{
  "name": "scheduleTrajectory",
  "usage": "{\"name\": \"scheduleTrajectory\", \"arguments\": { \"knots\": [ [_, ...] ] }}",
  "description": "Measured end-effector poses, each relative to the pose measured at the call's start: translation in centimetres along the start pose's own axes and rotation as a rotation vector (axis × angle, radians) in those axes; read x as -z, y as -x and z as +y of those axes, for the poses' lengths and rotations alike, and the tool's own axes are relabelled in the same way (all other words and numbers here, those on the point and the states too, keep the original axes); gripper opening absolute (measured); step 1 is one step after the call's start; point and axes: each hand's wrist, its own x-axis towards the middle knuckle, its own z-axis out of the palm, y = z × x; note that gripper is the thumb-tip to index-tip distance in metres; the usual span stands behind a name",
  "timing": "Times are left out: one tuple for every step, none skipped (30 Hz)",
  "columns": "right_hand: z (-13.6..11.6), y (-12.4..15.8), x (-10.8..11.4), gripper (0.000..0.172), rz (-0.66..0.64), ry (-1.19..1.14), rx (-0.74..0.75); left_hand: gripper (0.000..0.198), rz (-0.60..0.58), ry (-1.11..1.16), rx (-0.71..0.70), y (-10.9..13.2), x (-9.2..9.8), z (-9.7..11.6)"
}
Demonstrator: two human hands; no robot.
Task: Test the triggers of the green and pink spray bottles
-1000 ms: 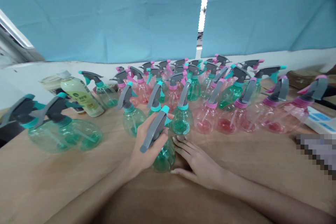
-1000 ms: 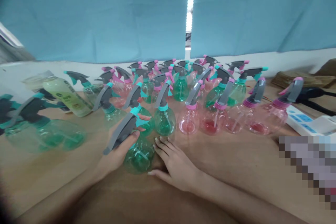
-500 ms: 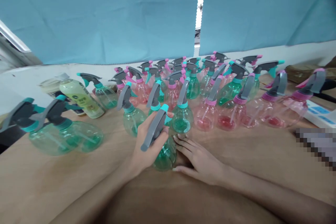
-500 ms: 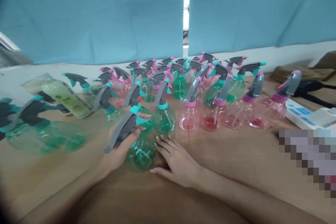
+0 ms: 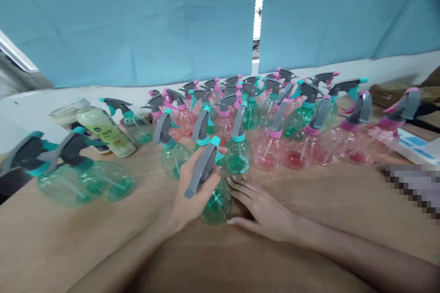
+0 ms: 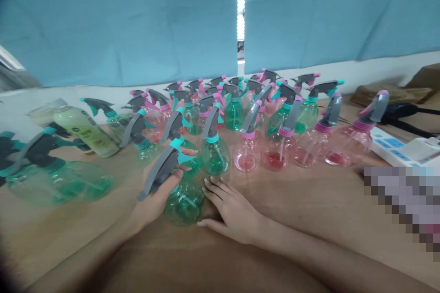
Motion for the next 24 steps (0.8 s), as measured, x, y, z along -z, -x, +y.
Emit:
{"name": "scheduleTrajectory", "arguments": {
  "knots": [
    [0.04, 0.03, -0.05, 0.068, 0.004, -0.002, 0.001, 0.027, 0.005, 0.003, -0.002, 0.01, 0.00, -0.04],
    [0.09, 0.05, -0.10, 0.069, 0.006, -0.004, 0.001, 0.030, 0.007, 0.003, -0.002, 0.01, -0.01, -0.09],
    [0.13, 0.08, -0.14, 0.069, 0.007, -0.004, 0.001, 0.033, 0.009, 0.004, -0.004, 0.02, -0.01, -0.13],
    [0.17, 0.10, -0.18, 0.069, 0.008, -0.003, 0.002, 0.036, 0.009, 0.005, -0.003, 0.01, -0.02, -0.18],
    [0.21, 0.11, -0.19, 0.069, 0.008, -0.003, 0.002, 0.038, 0.006, 0.008, -0.001, 0.01, -0.02, -0.21],
    [0.23, 0.11, -0.20, 0.068, 0.009, -0.002, 0.001, 0.040, 0.004, 0.012, 0.000, 0.00, -0.03, -0.24],
    [0.25, 0.11, -0.19, 0.068, 0.010, -0.001, -0.001, 0.041, 0.002, 0.016, 0.001, -0.02, -0.03, -0.26],
    [0.26, 0.10, -0.17, 0.068, 0.009, 0.000, -0.002, 0.041, 0.005, 0.020, -0.001, -0.03, -0.03, -0.27],
    [0.26, 0.08, -0.14, 0.068, 0.006, 0.001, -0.003, 0.041, 0.006, 0.020, -0.002, -0.04, -0.03, -0.27],
    [0.25, 0.05, -0.10, 0.068, 0.002, 0.003, -0.003, 0.041, 0.006, 0.017, -0.002, -0.04, -0.02, -0.28],
    [0.23, 0.02, -0.05, 0.068, -0.002, 0.006, -0.001, 0.041, 0.006, 0.011, -0.005, -0.04, -0.01, -0.30],
    [0.20, 0.00, 0.00, 0.068, -0.006, 0.009, 0.001, 0.040, 0.003, 0.007, -0.011, -0.03, 0.02, -0.31],
    [0.17, -0.03, 0.04, 0.068, -0.010, 0.012, 0.002, 0.039, -0.001, 0.006, -0.019, -0.02, 0.06, -0.32],
    [0.14, -0.05, 0.07, 0.068, -0.014, 0.014, 0.001, 0.038, -0.005, 0.007, -0.025, 0.00, 0.11, -0.33],
    [0.11, -0.05, 0.08, 0.068, -0.018, 0.017, -0.001, 0.036, -0.009, 0.007, -0.027, 0.01, 0.16, -0.31],
    [0.10, -0.05, 0.08, 0.069, -0.022, 0.021, -0.003, 0.034, -0.010, 0.007, -0.030, 0.01, 0.23, -0.28],
    [0.11, -0.03, 0.06, 0.069, -0.025, 0.024, -0.005, 0.032, -0.010, 0.004, -0.030, 0.01, 0.31, -0.23],
    [0.14, -0.01, 0.03, 0.070, -0.025, 0.027, -0.006, 0.030, -0.009, -0.004, -0.033, 0.00, 0.40, -0.17],
    [0.18, 0.02, -0.01, 0.070, -0.023, 0.031, -0.006, 0.028, -0.007, -0.016, -0.043, 0.00, 0.48, -0.10],
    [0.22, 0.05, -0.04, 0.071, -0.018, 0.035, -0.005, 0.027, -0.006, -0.031, -0.055, -0.01, 0.57, -0.02],
    [0.25, 0.07, -0.07, 0.071, -0.015, 0.036, -0.005, 0.026, -0.008, -0.045, -0.067, -0.01, 0.66, 0.05],
    [0.28, 0.09, -0.08, 0.071, -0.013, 0.036, -0.005, 0.026, -0.009, -0.053, -0.076, -0.01, 0.73, 0.11],
    [0.28, 0.09, -0.07, 0.071, -0.014, 0.035, -0.007, 0.025, -0.014, -0.054, -0.077, 0.01, 0.80, 0.17],
    [0.27, 0.07, -0.05, 0.071, -0.016, 0.034, -0.010, 0.025, -0.022, -0.051, -0.075, 0.03, 0.85, 0.23]
  ]
}}
